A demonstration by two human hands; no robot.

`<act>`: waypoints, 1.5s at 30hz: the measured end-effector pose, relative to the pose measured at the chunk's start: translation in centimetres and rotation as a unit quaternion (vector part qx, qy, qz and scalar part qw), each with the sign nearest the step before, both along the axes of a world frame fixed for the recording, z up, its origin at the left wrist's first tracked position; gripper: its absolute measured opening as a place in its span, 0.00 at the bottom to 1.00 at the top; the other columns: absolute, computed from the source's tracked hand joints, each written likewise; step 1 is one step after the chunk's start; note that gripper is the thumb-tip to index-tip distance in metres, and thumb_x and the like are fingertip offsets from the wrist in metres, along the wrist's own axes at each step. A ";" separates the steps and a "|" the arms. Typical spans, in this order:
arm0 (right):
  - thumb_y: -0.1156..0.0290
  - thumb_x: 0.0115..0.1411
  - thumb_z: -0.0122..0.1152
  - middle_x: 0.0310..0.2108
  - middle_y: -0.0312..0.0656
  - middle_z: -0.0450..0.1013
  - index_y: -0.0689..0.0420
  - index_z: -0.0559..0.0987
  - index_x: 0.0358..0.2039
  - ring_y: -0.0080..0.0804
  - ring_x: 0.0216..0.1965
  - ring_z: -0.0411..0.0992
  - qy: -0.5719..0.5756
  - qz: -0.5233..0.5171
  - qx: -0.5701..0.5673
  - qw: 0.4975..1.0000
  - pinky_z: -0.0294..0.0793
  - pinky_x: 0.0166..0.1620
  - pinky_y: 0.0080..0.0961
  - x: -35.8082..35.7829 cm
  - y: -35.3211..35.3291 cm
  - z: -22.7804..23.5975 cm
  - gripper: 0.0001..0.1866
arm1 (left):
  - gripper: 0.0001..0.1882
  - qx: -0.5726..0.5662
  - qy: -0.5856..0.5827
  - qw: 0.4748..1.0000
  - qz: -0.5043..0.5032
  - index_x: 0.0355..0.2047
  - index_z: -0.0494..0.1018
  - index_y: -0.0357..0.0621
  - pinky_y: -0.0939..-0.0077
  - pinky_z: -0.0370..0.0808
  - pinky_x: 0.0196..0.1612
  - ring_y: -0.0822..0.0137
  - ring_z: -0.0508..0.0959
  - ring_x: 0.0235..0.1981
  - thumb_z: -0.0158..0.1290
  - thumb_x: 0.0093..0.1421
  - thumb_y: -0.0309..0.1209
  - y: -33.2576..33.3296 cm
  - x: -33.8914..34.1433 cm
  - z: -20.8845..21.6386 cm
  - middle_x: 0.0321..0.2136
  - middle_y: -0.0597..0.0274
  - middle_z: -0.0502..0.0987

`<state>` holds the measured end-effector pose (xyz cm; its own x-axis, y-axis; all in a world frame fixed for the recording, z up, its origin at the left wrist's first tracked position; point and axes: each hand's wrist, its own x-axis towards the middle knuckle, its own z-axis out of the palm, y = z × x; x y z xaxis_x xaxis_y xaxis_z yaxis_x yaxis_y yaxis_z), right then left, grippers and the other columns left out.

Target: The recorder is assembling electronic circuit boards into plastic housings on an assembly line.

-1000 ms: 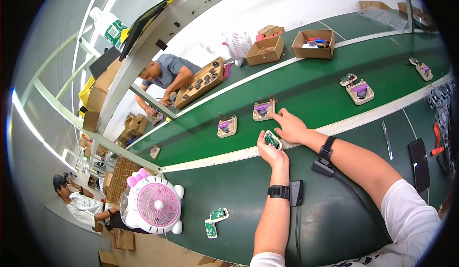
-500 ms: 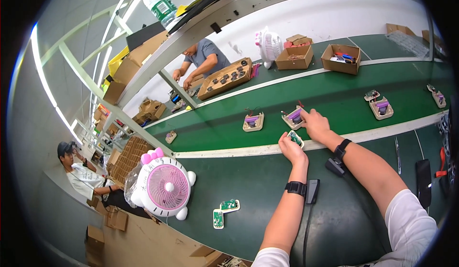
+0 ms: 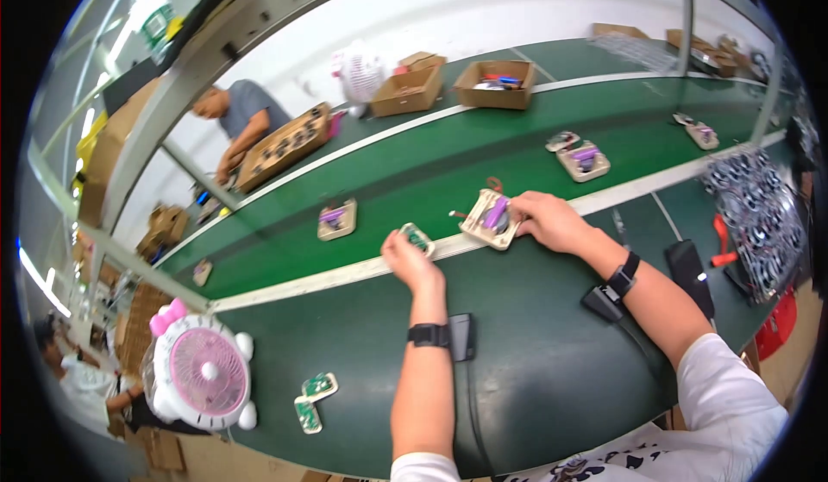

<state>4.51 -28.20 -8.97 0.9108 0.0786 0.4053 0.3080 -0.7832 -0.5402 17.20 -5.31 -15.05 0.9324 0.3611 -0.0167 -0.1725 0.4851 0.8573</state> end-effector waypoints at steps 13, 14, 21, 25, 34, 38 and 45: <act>0.59 0.60 0.68 0.27 0.42 0.77 0.60 0.74 0.30 0.34 0.29 0.74 0.161 0.007 0.052 0.986 0.74 0.35 0.32 -2.0 -3.1 2.9 0.18 | 0.11 0.081 -0.003 0.994 -0.070 0.46 0.69 0.38 0.76 0.74 0.40 0.72 0.75 0.38 0.48 0.66 0.29 -1.2 -2.3 2.0 0.40 0.61 0.73; 0.51 0.61 0.65 0.22 0.43 0.74 0.61 0.75 0.28 0.34 0.26 0.72 0.153 -0.067 0.094 0.981 0.73 0.34 0.30 -1.1 -3.1 2.8 0.23 | 0.11 0.090 -0.002 0.993 -0.082 0.47 0.68 0.38 0.76 0.75 0.40 0.72 0.75 0.37 0.48 0.66 0.28 -1.4 -2.3 2.1 0.39 0.60 0.74; 0.38 0.60 0.57 0.25 0.47 0.79 0.61 0.85 0.29 0.36 0.29 0.79 0.260 -0.173 0.023 0.950 0.77 0.35 0.32 4.0 0.5 2.0 0.33 | 0.13 0.126 -0.021 0.983 -0.128 0.48 0.68 0.37 0.78 0.76 0.34 0.73 0.77 0.33 0.51 0.64 0.24 -1.3 -2.0 1.6 0.36 0.61 0.73; 0.41 0.59 0.61 0.22 0.44 0.79 0.61 0.86 0.30 0.31 0.25 0.77 0.243 -0.161 0.084 0.953 0.76 0.34 0.30 5.3 0.8 1.4 0.30 | 0.13 0.156 -0.013 0.978 -0.139 0.48 0.68 0.37 0.78 0.76 0.33 0.73 0.77 0.33 0.52 0.63 0.23 -1.9 -2.6 2.3 0.35 0.62 0.73; 0.59 0.65 0.62 0.34 0.41 0.80 0.64 0.82 0.38 0.25 0.36 0.77 0.215 -0.001 0.342 0.915 0.75 0.43 0.22 6.8 0.8 0.0 0.18 | 0.14 0.161 -0.022 0.973 -0.164 0.49 0.68 0.35 0.79 0.75 0.37 0.73 0.78 0.36 0.53 0.64 0.23 -1.7 -2.5 2.1 0.38 0.60 0.74; 0.69 0.69 0.55 0.41 0.45 0.79 0.64 0.78 0.46 0.27 0.43 0.78 0.169 0.127 0.447 0.869 0.76 0.50 0.25 6.7 0.8 0.7 0.12 | 0.16 0.099 -0.048 0.970 -0.217 0.54 0.67 0.35 0.76 0.75 0.45 0.71 0.77 0.42 0.51 0.67 0.25 -1.7 -2.5 1.9 0.42 0.57 0.76; 0.72 0.70 0.52 0.39 0.42 0.79 0.65 0.78 0.48 0.25 0.40 0.77 0.199 0.210 0.464 0.837 0.76 0.48 0.23 6.4 2.0 1.2 0.12 | 0.20 -0.096 -0.045 0.940 -0.323 0.58 0.64 0.33 0.67 0.74 0.58 0.63 0.75 0.52 0.52 0.67 0.24 -0.7 -1.9 1.7 0.49 0.53 0.74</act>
